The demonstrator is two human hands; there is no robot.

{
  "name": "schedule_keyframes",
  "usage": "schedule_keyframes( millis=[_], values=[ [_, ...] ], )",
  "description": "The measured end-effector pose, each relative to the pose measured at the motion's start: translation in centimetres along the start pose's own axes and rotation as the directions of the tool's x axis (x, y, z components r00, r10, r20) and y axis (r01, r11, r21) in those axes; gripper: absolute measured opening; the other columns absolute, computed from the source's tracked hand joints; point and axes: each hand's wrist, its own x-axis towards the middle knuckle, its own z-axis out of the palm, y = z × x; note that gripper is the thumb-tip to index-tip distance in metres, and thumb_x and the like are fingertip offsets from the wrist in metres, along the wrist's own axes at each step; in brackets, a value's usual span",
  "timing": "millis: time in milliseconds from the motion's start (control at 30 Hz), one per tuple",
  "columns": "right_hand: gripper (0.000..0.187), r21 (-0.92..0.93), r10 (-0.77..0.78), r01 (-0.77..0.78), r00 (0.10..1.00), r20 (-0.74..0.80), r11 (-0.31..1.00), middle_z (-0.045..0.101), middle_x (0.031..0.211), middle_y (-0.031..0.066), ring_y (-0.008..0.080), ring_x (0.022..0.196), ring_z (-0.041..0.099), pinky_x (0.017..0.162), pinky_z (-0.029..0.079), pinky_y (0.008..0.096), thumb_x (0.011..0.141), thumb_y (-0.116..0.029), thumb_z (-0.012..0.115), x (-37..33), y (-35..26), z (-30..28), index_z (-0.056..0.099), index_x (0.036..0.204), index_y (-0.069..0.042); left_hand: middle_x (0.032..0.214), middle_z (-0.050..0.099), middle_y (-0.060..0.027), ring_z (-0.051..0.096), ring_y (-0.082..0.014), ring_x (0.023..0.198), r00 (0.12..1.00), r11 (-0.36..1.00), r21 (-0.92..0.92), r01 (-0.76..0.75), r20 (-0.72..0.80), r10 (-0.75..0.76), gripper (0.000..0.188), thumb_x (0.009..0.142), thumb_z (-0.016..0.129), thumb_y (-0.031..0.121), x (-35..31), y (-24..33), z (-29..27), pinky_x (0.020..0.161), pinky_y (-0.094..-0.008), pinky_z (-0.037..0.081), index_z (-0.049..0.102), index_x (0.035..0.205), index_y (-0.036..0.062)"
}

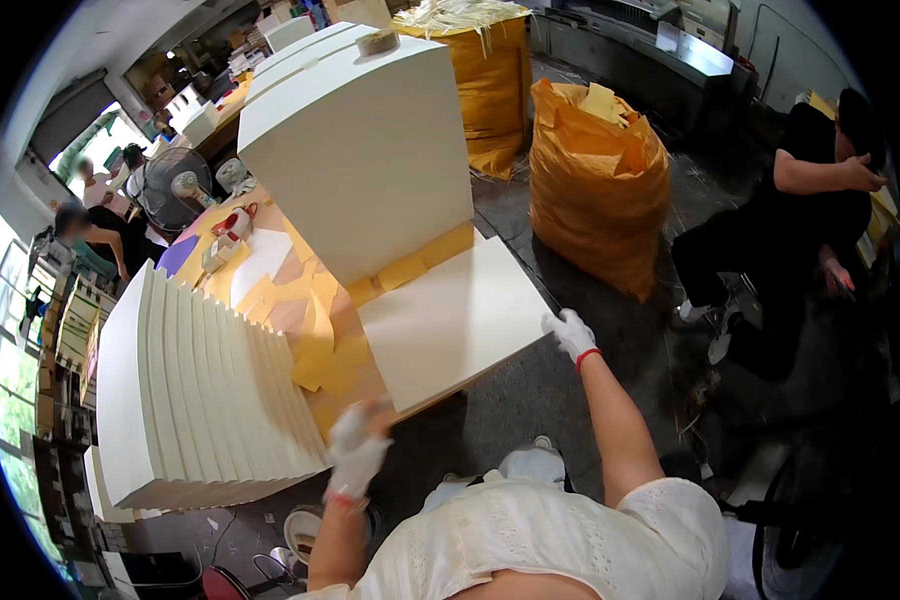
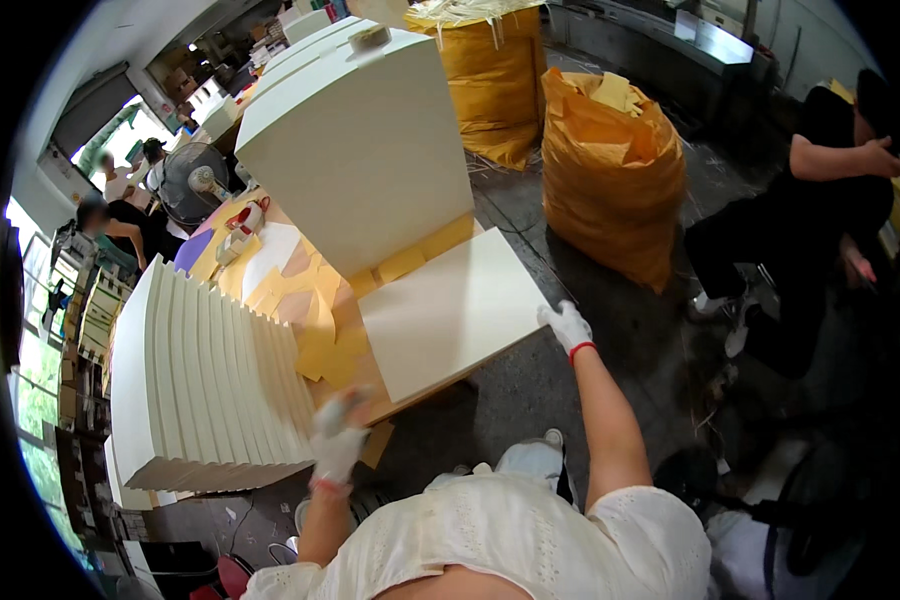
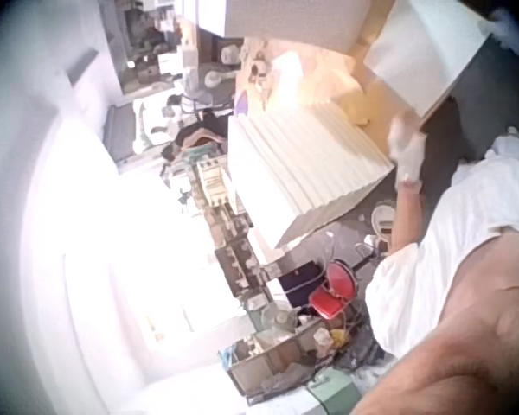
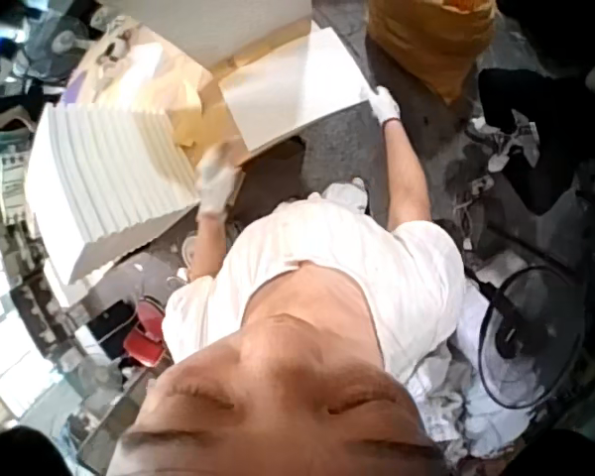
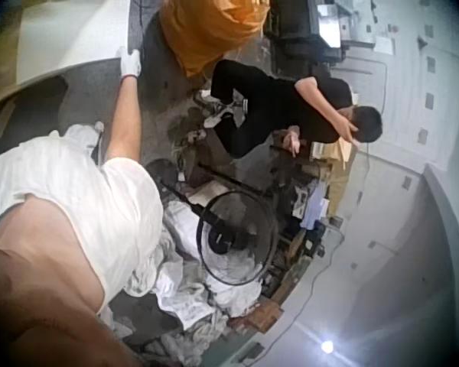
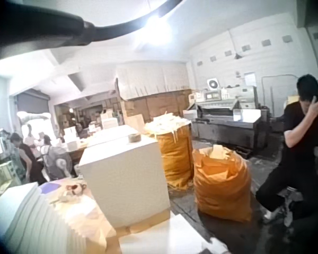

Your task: The person assembles white paper boxes by hand in a workshop. They pick up flat white sheets, fold them into box shapes, and insert yellow rectangular pieces into the sides. The person repeatedly stacks the finished boxes on a wooden table.

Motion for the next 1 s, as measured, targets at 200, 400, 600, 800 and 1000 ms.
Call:
schedule_keyframes(
  millis=[200, 400, 600, 800, 1000],
  values=[
    [0.041, 0.193, -0.088, 0.039, 0.964, 0.252, 0.98, 0.067, 0.088, 0.0073, 0.0156, 0.071, 0.063, 0.063, 0.052, 0.0292, 0.083, -0.033, 0.068, 0.3, -3.7, -1.3, 0.064, 0.104, 0.002, 0.139, 0.045, -0.0213, 0.042, -0.0385, 0.128, 0.828, 0.837, 0.434, -0.333, 0.56, 0.039, 0.085, 0.075, 0.073, 0.035, 7.2, 0.5, 18.2, 0.11, -0.0442, 0.033, 0.034, 0.143, 0.0017],
    [0.042, 0.461, -0.346, 0.201, 0.903, 0.255, 0.864, 0.066, 0.098, 0.0087, 0.0158, 0.086, 0.063, 0.073, 0.051, 0.0279, 0.086, -0.023, 0.07, -2.3, -10.1, 0.4, 0.056, 0.115, 0.005, 0.134, 0.049, -0.0214, 0.047, -0.0383, 0.124, 0.9, 0.915, 0.202, -0.349, 0.344, 0.267, 0.07, 0.076, 0.066, 0.012, 9.8, -3.2, 22.1, 0.105, -0.0416, 0.039, 0.039, 0.14, 0.0029],
    [0.076, 0.663, -0.504, 0.123, 0.753, 0.422, 0.739, 0.045, 0.133, 0.0196, 0.0243, 0.122, 0.049, 0.103, 0.043, 0.0363, 0.09, -0.019, 0.069, -5.4, -9.6, 2.6, 0.023, 0.146, 0.005, 0.103, 0.064, -0.0109, 0.062, -0.0199, 0.093, 0.985, 0.995, 0.066, 0.071, 0.155, -0.081, 0.044, 0.083, 0.058, 0.003, 13.3, 4.6, 14.6, 0.082, -0.0323, 0.051, 0.053, 0.126, 0.0016],
    [0.102, 0.28, -0.468, 0.378, 0.653, 0.596, 0.883, 0.032, 0.148, 0.0242, 0.033, 0.135, 0.038, 0.11, 0.034, 0.0421, 0.078, -0.036, 0.079, -10.7, -7.1, 6.9, 0.017, 0.149, 0.002, 0.103, 0.062, -0.0073, 0.06, -0.0139, 0.092, 0.908, 0.905, -0.407, 0.121, -0.324, -0.267, 0.028, 0.089, 0.058, -0.001, 12.5, 7.8, 6.8, 0.076, -0.0294, 0.051, 0.052, 0.117, 0.0033],
    [0.112, 0.316, -0.907, 0.85, 0.393, 0.154, 0.422, 0.027, 0.146, 0.0294, 0.0436, 0.135, 0.03, 0.111, 0.028, 0.0487, 0.067, -0.023, 0.086, -15.7, -12.4, 10.2, 0.013, 0.149, 0.0, 0.105, 0.061, -0.0069, 0.057, -0.012, 0.089, 0.587, 0.915, -0.23, -0.332, -0.81, 0.01, 0.033, 0.088, 0.067, 0.005, 10.7, 15.0, 5.2, 0.078, -0.0287, 0.048, 0.05, 0.115, 0.0003]
  ],
)
